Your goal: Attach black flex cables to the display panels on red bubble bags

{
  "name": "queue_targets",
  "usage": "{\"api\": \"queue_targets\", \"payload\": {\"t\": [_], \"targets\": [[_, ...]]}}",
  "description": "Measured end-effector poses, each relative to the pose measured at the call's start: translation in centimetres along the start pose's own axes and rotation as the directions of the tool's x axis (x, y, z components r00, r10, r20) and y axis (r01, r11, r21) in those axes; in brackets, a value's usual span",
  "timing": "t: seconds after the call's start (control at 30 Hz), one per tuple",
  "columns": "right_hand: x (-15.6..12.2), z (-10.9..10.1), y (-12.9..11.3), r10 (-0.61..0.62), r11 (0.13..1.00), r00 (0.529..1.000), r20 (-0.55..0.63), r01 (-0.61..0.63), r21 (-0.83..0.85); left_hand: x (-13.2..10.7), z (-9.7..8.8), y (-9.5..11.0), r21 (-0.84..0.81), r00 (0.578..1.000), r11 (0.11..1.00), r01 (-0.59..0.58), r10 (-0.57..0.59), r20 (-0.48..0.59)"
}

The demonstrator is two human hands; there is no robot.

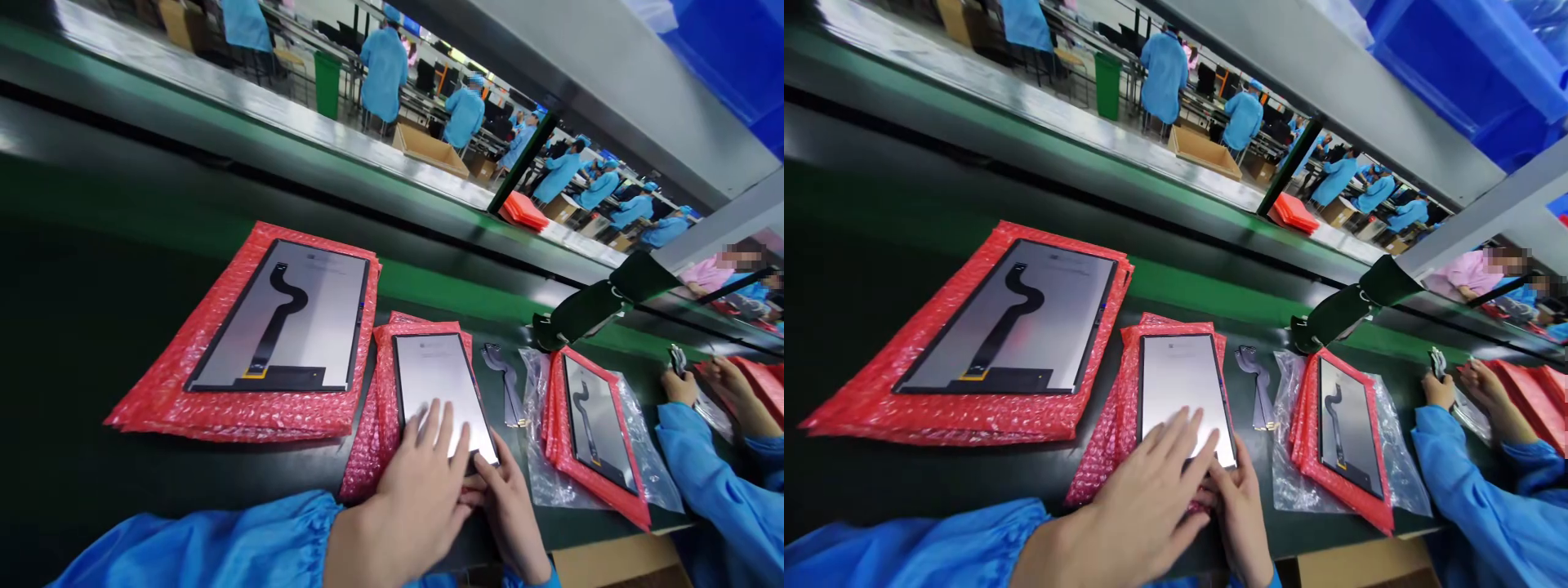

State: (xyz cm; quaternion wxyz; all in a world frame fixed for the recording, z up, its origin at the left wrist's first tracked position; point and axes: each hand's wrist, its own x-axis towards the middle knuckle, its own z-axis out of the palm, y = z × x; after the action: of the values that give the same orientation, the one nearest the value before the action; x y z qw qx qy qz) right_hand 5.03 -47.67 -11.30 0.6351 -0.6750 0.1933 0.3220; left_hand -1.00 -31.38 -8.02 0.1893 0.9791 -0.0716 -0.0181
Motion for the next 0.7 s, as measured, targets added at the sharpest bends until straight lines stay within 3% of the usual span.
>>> {"api": "queue_targets", "payload": {"t": [0.1,0.23,0.33,0.43,0.5,0.6,0.7], "targets": [[-0.1,-0.2,-1.1,0.046,0.985,0.995,0.085,-0.031,-0.169,-0.3,1.7,-0.6,0.119,0.952,0.989,0.089,-0.12,0.283],[-0.8,-1.3,-3.3,-0.006,0.933,0.993,0.121,0.049,-0.357,-0.2,1.9,-1.1,0.172,0.913,0.983,0.063,-0.127,0.388],[0.1,-3.1,-5.4,-0.197,0.866,0.98,0.034,0.19,-0.463,0.2,0.3,-1.3,0.162,0.874,0.985,0.052,-0.124,0.47],[2.7,-5.2,-7.6,-0.382,0.692,0.924,-0.031,0.264,-0.672,0.8,-1.6,-1.4,0.135,0.823,0.989,0.053,-0.12,0.555],[4.9,-6.2,-8.7,-0.411,0.526,0.912,-0.011,0.228,-0.819,1.2,-2.4,-1.6,0.13,0.795,0.99,0.064,-0.129,0.593],[7.6,-6.9,-9.6,-0.344,0.4,0.939,-0.017,0.13,-0.907,1.4,-2.4,-2.0,0.141,0.807,0.988,0.056,-0.128,0.577],[8.8,-7.1,-9.6,-0.3,0.43,0.953,-0.034,0.104,-0.897,1.2,-1.9,-2.5,0.156,0.836,0.987,0.028,-0.108,0.538]]}}
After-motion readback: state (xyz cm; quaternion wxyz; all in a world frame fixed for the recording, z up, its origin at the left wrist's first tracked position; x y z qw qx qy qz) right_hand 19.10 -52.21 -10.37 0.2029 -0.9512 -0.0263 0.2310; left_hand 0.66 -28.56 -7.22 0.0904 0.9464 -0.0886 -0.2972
